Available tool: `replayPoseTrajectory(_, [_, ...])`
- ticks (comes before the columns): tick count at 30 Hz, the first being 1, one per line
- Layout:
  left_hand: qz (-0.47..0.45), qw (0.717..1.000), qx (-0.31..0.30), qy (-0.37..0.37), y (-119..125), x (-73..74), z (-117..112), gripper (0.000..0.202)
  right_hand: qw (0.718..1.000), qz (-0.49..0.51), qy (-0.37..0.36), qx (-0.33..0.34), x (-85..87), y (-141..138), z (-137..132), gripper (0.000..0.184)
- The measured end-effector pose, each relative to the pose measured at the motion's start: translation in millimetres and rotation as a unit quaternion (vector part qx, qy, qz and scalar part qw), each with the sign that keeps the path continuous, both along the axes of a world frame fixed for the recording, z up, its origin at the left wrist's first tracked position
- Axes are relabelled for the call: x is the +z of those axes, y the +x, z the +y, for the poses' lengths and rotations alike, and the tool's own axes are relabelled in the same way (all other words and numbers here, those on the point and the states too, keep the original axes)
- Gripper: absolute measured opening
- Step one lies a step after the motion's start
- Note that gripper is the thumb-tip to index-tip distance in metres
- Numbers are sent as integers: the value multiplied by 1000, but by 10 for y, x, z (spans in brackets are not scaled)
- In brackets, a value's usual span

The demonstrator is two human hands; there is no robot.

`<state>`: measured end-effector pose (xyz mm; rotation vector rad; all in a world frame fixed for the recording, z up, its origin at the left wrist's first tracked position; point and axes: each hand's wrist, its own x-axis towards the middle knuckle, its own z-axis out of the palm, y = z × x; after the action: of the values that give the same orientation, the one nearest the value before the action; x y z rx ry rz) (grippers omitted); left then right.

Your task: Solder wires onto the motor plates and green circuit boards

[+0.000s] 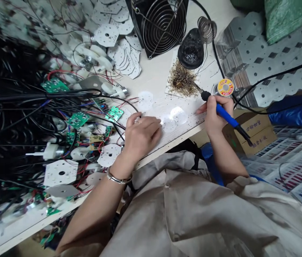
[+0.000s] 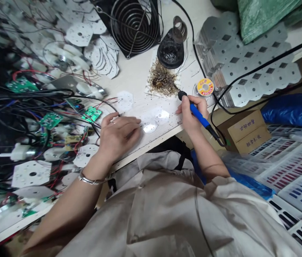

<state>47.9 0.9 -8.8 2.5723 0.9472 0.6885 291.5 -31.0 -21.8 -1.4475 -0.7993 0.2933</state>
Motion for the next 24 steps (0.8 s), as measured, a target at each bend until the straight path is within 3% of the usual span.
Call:
replayPoseTrajectory(4, [-5,1000,6,2,2,-12,7,12,999,12,-10,-28,-5,12,32,33])
replayPoseTrajectory(18, [-17,1000,7,6,30,-16,11,13,998,-29,-64,9,-16,36,99,31])
replayPoseTrajectory(24, [-14,1000,24,-1,49,-21,-9,11,999,17,24,17,83,-50,-54,30])
